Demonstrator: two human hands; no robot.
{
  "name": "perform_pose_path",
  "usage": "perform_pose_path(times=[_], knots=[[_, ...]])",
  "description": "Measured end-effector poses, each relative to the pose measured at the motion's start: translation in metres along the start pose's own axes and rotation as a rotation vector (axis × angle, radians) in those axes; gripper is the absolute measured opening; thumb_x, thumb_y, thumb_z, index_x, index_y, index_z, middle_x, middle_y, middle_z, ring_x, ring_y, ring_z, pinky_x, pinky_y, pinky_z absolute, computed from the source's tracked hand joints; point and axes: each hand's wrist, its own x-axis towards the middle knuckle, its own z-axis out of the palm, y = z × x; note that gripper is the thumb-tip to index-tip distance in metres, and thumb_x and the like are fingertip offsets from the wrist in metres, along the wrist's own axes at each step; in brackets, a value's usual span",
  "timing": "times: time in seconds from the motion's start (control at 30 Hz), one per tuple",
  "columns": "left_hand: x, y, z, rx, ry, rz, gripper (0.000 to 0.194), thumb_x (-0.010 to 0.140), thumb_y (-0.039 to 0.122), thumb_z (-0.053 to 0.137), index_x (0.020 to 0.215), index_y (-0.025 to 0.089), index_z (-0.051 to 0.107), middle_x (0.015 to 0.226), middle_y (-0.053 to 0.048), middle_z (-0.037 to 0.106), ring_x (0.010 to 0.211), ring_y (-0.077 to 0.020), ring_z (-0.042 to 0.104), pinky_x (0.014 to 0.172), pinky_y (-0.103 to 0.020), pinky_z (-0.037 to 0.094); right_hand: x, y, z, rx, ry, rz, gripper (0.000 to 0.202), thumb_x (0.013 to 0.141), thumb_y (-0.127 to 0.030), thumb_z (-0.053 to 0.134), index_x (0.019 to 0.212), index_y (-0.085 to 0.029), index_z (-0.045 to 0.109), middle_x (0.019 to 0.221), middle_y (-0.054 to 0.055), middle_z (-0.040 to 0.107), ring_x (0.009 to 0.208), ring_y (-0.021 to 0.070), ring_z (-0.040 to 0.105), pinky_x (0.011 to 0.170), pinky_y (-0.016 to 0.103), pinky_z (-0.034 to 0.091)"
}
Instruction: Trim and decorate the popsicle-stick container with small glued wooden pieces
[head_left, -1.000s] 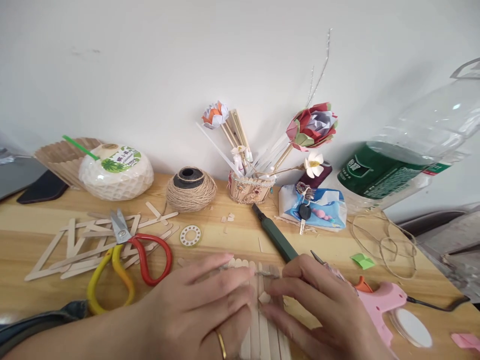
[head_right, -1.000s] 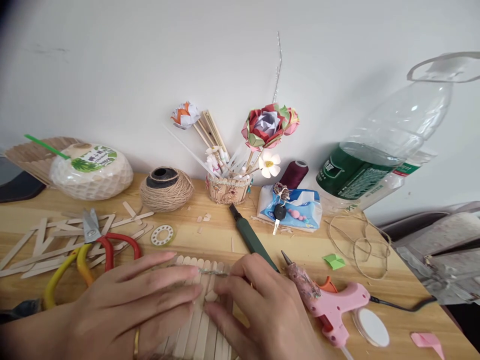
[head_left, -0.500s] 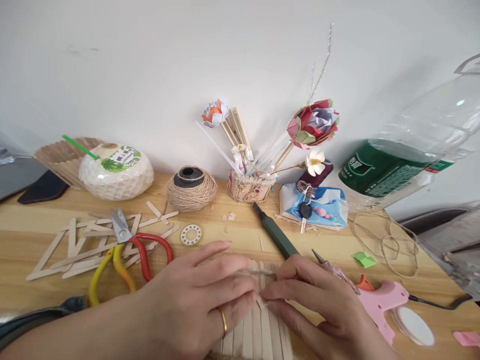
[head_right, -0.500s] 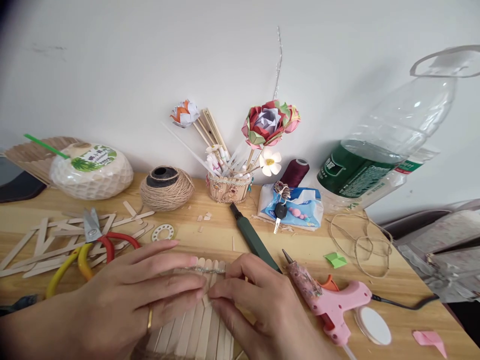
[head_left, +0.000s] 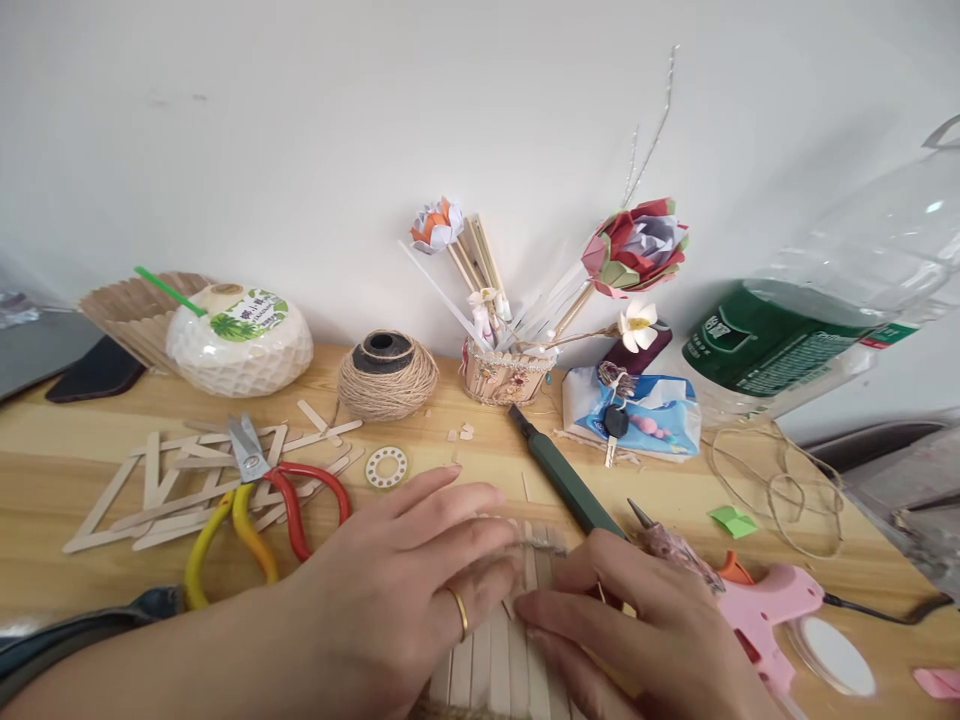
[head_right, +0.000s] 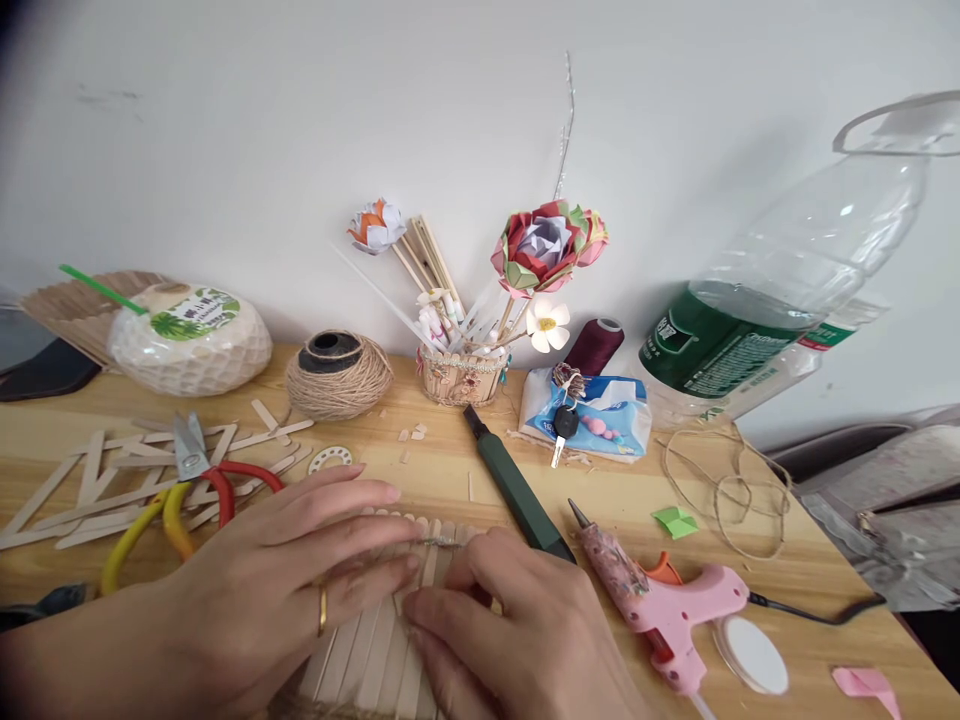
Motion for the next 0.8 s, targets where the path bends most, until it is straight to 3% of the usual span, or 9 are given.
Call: perform_pose_path(times=[0.17,0.3,0.47,0.6,0.8], knots=[[0.0058,-0.0026,-0.0044,-0.096,0.047,-0.041,0.028,0.092,0.013,0.04,0.097,0.013,0.067,0.1,-0.003,0.071,0.101,-0.0176,0.056,0.096,-0.028,0.042,-0.0028,-0.0005,-0.0001,0.026,0.075,0.042,0.013,0.084,-0.012,0.053,0.087,-0.019,0.064,0.074,0.002,0.06,0.064,0.0122,0.057,0.061,0.025,0.05],[0.0073,-0.0014,-0.0033,-0.148,0.049,-0.013,0.03,0.094,0.016,0.04,0.087,0.016,0.068,0.09,-0.001,0.071,0.092,-0.0145,0.059,0.09,-0.025,0.046,0.0006,-0.0019,-0.0004,-0.022,0.006,0.042,0.02,0.086,-0.014,0.05,0.099,-0.02,0.065,0.077,0.003,0.059,0.067,0.0125,0.056,0.059,0.024,0.048],[0.0033,-0.0002,0.0016,-0.12,0.077,-0.04,0.035,0.097,0.015,0.035,0.087,0.018,0.068,0.09,0.004,0.071,0.097,-0.0103,0.059,0.107,-0.025,0.033,0.0046,0.004,0.0024,-0.127,0.046,-0.046,0.02,0.086,-0.013,0.049,0.095,-0.02,0.066,0.07,0.001,0.054,0.061,0.0123,0.053,0.049,0.024,0.041],[0.0024,-0.003,0.0002,-0.154,0.038,0.085,0.038,0.098,0.015,0.029,0.093,0.015,0.067,0.096,0.003,0.073,0.103,-0.0105,0.059,0.111,-0.024,0.027,0.0022,0.007,0.0031,-0.124,0.128,-0.082,0.02,0.085,-0.011,0.05,0.094,-0.019,0.066,0.072,0.003,0.057,0.063,0.013,0.054,0.052,0.024,0.044],[0.0023,-0.0001,-0.0011,-0.141,0.1,0.09,0.042,0.097,0.009,0.027,0.089,0.014,0.068,0.082,0.003,0.074,0.09,-0.0089,0.063,0.111,-0.026,0.028,0.0043,0.0012,0.0063,0.029,0.037,0.055,0.019,0.088,-0.014,0.05,0.101,-0.02,0.063,0.084,0.003,0.058,0.073,0.0118,0.059,0.063,0.023,0.05]])
